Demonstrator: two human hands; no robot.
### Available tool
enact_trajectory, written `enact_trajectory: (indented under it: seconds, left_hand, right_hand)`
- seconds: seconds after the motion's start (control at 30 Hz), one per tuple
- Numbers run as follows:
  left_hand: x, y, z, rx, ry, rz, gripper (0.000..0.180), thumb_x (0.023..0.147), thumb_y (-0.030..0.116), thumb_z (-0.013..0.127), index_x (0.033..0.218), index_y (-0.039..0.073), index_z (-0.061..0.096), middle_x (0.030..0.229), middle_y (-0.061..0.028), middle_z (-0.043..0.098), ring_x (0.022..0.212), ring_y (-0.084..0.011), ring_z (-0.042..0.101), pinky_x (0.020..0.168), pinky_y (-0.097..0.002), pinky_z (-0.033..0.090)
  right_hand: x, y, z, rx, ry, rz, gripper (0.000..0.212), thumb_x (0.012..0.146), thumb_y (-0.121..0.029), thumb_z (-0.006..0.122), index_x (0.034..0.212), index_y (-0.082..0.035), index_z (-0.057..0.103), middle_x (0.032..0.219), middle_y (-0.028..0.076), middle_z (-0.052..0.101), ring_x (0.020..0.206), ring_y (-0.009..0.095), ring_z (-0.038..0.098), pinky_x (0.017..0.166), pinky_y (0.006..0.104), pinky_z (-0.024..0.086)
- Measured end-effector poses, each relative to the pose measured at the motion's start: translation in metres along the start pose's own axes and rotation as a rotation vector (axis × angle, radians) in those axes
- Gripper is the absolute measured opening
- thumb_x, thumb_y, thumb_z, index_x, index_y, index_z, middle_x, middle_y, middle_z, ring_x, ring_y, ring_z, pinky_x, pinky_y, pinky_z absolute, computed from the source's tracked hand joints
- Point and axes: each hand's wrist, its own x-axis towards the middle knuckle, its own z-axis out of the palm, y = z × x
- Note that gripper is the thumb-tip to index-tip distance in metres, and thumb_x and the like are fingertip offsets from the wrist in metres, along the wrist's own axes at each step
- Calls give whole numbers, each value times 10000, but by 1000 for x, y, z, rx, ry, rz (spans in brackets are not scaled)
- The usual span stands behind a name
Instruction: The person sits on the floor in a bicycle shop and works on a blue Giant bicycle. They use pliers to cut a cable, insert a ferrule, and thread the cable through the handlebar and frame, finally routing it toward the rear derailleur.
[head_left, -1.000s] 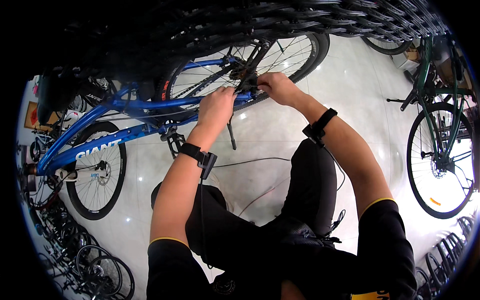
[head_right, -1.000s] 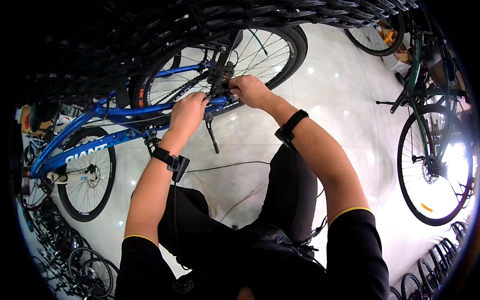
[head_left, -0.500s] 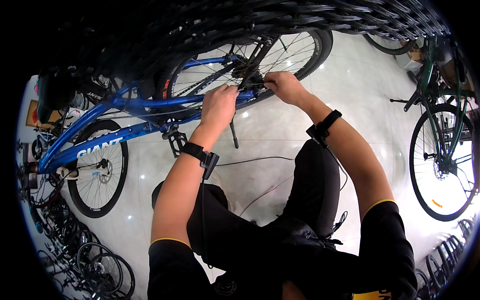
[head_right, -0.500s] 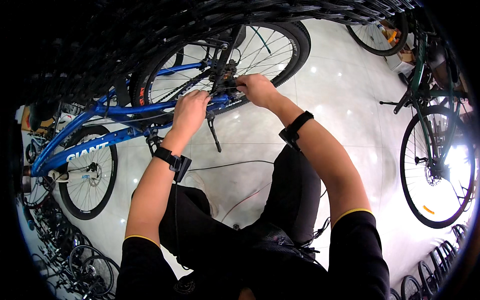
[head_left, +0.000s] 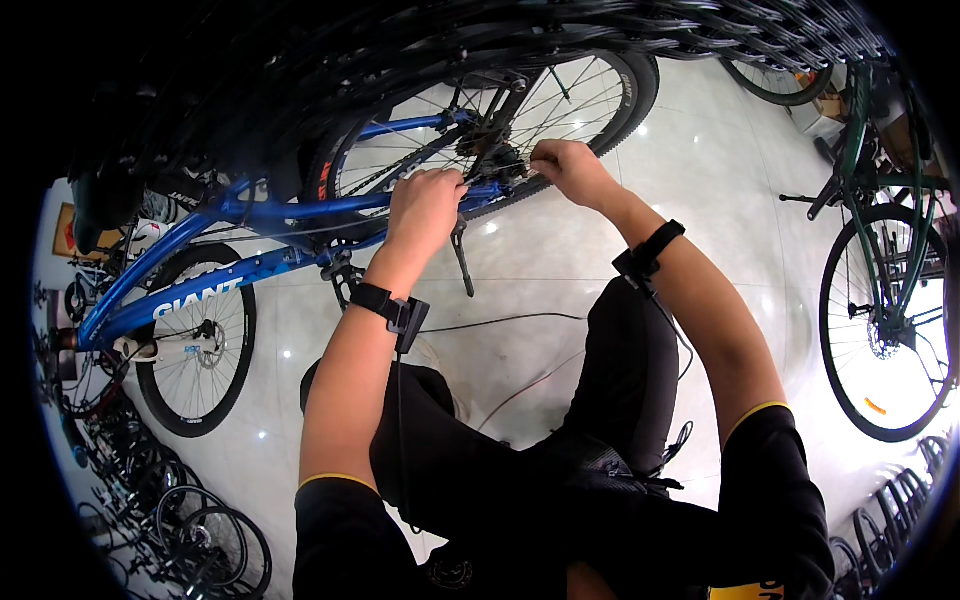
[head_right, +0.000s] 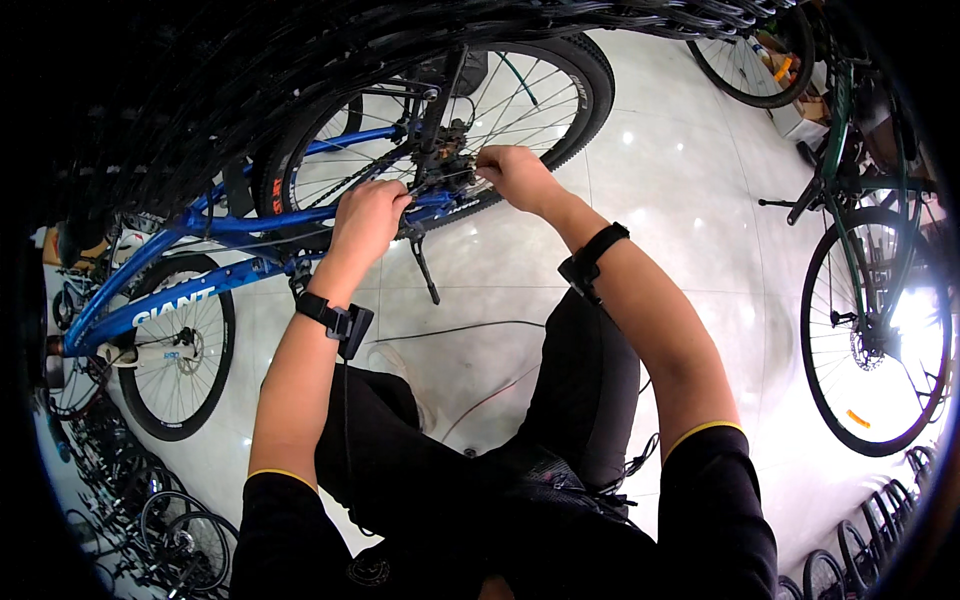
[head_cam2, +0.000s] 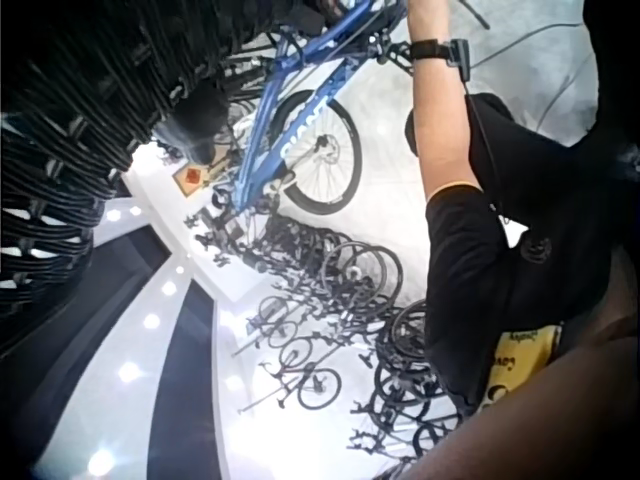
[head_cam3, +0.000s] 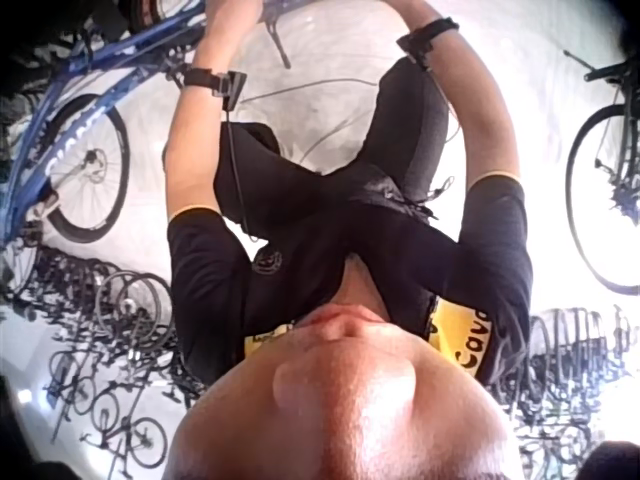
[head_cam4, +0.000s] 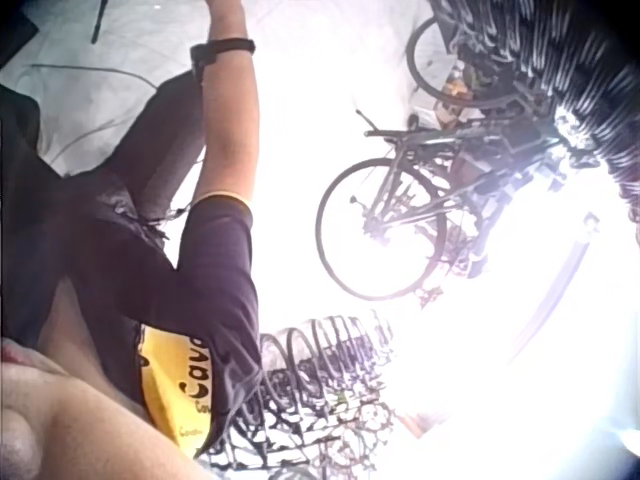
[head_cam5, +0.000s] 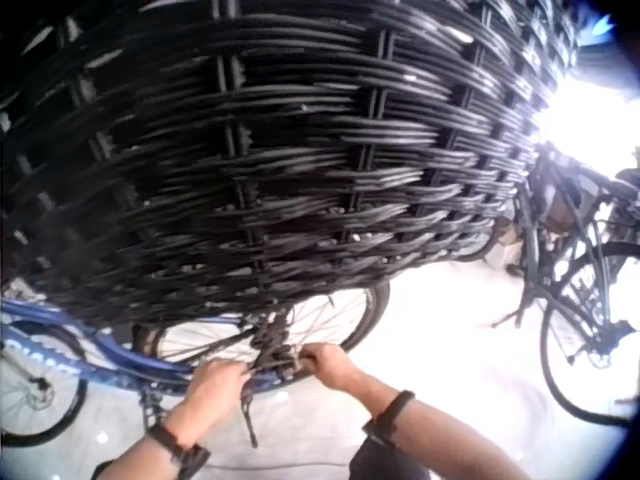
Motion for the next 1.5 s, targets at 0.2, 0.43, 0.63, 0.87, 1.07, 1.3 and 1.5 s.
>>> enact_trajectory:
  seconds: [0.2, 0.43, 0.63, 0.87, 1.07, 1.3, 1.5]
  left_hand:
    - [-8, 1, -1, 64, 53, -9, 122, 873, 152, 633, 850, 38, 669, 833, -112, 638, 817, -325, 614, 732, -434, 494]
    - [-9, -2, 1, 130, 77, 28, 105, 861, 153, 633, 885, 67, 688, 844, -89, 635, 848, -294, 611, 743, -427, 477]
    - [-53, -16, -42, 193, 174, -28, 160, 852, 180, 636, 977, 88, 674, 941, -60, 624, 960, -264, 581, 826, -432, 458]
    - [-192, -72, -190, 159, 806, -539, 154, 845, 167, 660, 915, 31, 670, 884, -147, 685, 769, -316, 663, 669, -402, 513]
    - [-338, -82, -377, 746, 1332, -812, 336, 942, 299, 602, 1073, -7, 652, 983, -146, 696, 847, -250, 651, 774, -351, 507]
    - [-419, -151, -511, -399, 925, -1634, 1001, 692, 772, 630, 1386, 62, 498, 1359, -127, 533, 1198, -299, 508, 1053, -420, 311]
    - [-378, -188, -517, -269, 846, -1590, 549, 625, 685, 758, 759, 180, 588, 587, 47, 537, 533, -67, 529, 501, -201, 353]
  right_hand:
    - [-11, 16, -6, 81, 31, 62, 164, 913, -143, 631, 996, -3, 650, 819, 131, 660, 734, 220, 614, 710, 338, 499]
    - [-8, 21, -4, 64, 60, 35, 168, 906, -151, 635, 977, 0, 650, 812, 145, 657, 729, 236, 614, 698, 349, 498]
    - [8, 25, 9, -41, 22, -12, 260, 899, -233, 642, 827, 13, 598, 727, 180, 625, 666, 302, 592, 630, 409, 460]
    - [-6, 71, 19, 151, -61, -93, 162, 916, -84, 604, 817, 33, 551, 674, 90, 527, 630, 143, 448, 608, 300, 410]
    - [5, 73, 23, 108, -95, -22, 196, 902, -74, 619, 771, 26, 514, 641, 47, 472, 622, 119, 399, 578, 288, 380]
    - [13, 34, 38, -111, -135, -100, 289, 889, -268, 644, 823, 7, 583, 740, 199, 619, 682, 345, 596, 644, 444, 470]
    - [33, 27, 32, -57, -120, -50, 190, 886, -190, 634, 919, -3, 634, 812, 185, 660, 753, 340, 631, 695, 401, 496]
